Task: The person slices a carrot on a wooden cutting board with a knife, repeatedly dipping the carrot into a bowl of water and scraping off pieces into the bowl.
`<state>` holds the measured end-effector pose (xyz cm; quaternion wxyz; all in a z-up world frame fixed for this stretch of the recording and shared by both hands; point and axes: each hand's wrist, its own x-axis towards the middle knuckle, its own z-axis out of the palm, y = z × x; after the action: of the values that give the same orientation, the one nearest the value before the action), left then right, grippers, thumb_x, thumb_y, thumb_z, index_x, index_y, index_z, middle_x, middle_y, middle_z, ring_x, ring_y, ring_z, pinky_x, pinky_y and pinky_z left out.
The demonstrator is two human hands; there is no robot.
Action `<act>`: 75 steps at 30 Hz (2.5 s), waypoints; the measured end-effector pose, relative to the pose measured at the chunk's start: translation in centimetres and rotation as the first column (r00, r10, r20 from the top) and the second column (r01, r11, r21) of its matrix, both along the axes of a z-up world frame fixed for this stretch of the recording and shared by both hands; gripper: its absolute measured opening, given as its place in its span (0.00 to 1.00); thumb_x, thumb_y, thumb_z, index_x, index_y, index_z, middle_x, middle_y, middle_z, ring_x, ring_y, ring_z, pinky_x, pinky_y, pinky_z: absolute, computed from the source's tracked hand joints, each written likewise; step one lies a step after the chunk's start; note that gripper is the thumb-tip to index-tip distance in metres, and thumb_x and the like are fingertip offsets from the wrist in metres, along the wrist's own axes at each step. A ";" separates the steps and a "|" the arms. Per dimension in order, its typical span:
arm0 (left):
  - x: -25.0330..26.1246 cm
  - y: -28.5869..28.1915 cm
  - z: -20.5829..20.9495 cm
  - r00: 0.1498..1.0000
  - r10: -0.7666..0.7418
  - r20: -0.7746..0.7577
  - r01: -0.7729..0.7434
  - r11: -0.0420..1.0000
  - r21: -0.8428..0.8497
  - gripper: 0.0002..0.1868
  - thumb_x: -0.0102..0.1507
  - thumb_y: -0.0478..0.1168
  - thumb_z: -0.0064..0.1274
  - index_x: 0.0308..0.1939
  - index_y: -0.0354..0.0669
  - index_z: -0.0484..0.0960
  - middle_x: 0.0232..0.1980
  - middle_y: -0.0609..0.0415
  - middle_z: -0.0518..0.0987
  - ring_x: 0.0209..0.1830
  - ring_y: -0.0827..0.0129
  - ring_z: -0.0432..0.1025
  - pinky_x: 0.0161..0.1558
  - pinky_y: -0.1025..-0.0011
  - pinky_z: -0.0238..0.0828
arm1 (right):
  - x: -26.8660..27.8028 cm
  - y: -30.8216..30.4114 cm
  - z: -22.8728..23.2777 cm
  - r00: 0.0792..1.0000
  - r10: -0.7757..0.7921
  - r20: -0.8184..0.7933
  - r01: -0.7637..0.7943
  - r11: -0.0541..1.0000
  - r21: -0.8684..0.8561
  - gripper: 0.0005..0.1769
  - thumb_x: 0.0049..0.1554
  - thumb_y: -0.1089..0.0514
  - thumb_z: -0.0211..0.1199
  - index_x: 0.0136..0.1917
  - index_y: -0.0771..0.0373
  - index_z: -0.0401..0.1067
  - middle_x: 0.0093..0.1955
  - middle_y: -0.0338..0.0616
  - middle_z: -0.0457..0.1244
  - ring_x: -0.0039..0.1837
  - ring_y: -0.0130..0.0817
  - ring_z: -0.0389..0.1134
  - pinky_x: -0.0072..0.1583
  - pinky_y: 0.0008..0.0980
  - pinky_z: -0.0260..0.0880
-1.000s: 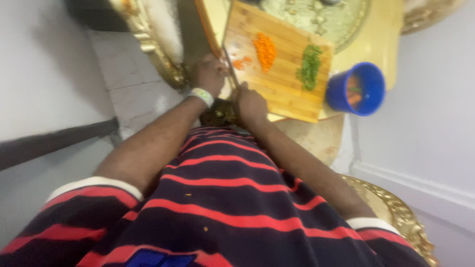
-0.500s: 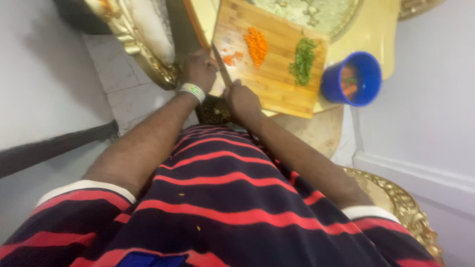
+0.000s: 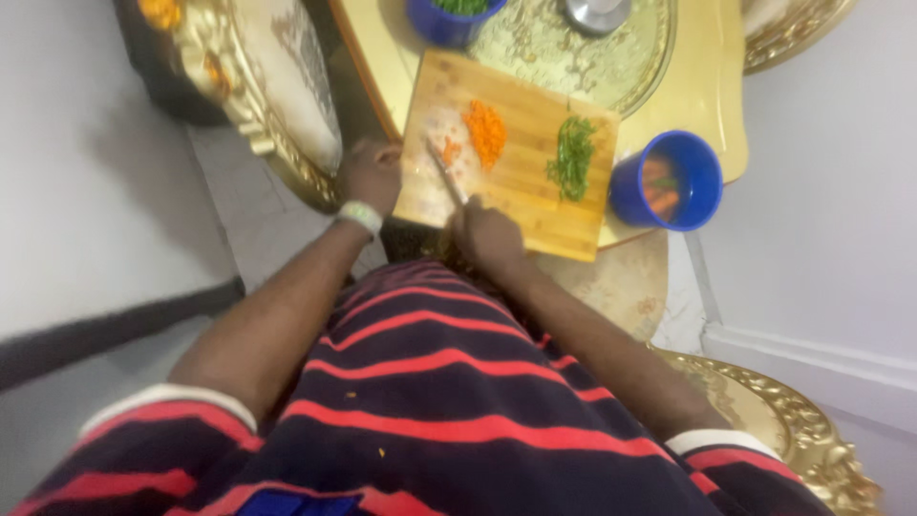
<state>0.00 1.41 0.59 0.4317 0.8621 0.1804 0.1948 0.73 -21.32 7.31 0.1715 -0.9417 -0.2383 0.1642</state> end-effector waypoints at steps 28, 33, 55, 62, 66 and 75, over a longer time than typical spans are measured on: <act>-3.0 -4.0 -9.8 0.957 0.025 -0.290 -0.244 0.611 -0.753 0.30 0.71 0.55 0.45 0.60 0.27 0.79 0.58 0.45 0.82 0.56 0.64 0.71 0.62 0.67 0.65 | 8.2 -5.0 -0.1 0.991 0.121 -0.064 -0.131 0.972 -0.195 0.21 0.64 0.40 0.49 0.55 0.58 0.68 0.39 0.56 0.69 0.42 0.59 0.71 0.47 0.60 0.69; -2.9 -4.3 -9.4 0.973 0.059 -0.222 -0.218 0.539 -0.814 0.29 0.70 0.54 0.47 0.59 0.28 0.78 0.58 0.46 0.81 0.56 0.64 0.72 0.61 0.68 0.66 | 7.6 -5.0 0.0 0.979 0.201 -0.026 -0.202 0.970 -0.133 0.21 0.64 0.39 0.49 0.54 0.57 0.69 0.39 0.57 0.69 0.43 0.61 0.70 0.47 0.59 0.70; -4.7 -3.5 1.6 0.869 -0.116 -0.481 -0.419 0.346 -0.840 0.35 0.66 0.65 0.42 0.65 0.43 0.74 0.57 0.52 0.80 0.52 0.64 0.75 0.48 0.62 0.72 | 11.3 -11.7 0.2 0.952 0.301 -0.048 -0.304 0.927 -0.219 0.24 0.62 0.32 0.52 0.51 0.50 0.76 0.42 0.48 0.70 0.44 0.52 0.72 0.48 0.52 0.71; -5.3 -1.3 -0.4 0.872 0.054 -0.487 -0.398 0.658 -0.639 0.32 0.70 0.61 0.50 0.55 0.31 0.80 0.46 0.37 0.82 0.40 0.56 0.72 0.42 0.58 0.71 | 11.4 -7.1 1.5 0.998 0.051 0.036 -0.048 0.997 -0.064 0.27 0.61 0.31 0.52 0.50 0.53 0.77 0.39 0.51 0.69 0.44 0.54 0.71 0.47 0.53 0.69; -5.5 -0.3 1.0 0.908 0.266 -0.322 -0.330 0.931 -0.160 0.25 0.68 0.57 0.55 0.51 0.36 0.81 0.47 0.45 0.81 0.49 0.60 0.75 0.52 0.60 0.70 | 6.8 -9.0 2.2 0.990 -0.128 -0.056 0.140 0.872 0.469 0.23 0.60 0.38 0.55 0.52 0.56 0.78 0.40 0.52 0.70 0.42 0.51 0.73 0.45 0.47 0.72; 1.0 -7.5 7.9 0.981 -0.030 -0.194 -0.010 0.979 -0.205 0.19 0.68 0.50 0.55 0.53 0.38 0.78 0.49 0.46 0.81 0.47 0.62 0.77 0.49 0.65 0.75 | -1.5 -16.7 2.4 0.853 -0.500 -0.148 0.520 0.796 0.310 0.19 0.65 0.44 0.57 0.50 0.62 0.75 0.41 0.58 0.70 0.46 0.55 0.73 0.48 0.46 0.71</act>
<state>0.98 -6.13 8.49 0.4994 0.8289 0.2367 0.0872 -0.80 -37.97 9.74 0.3755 -0.9218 0.0046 0.0961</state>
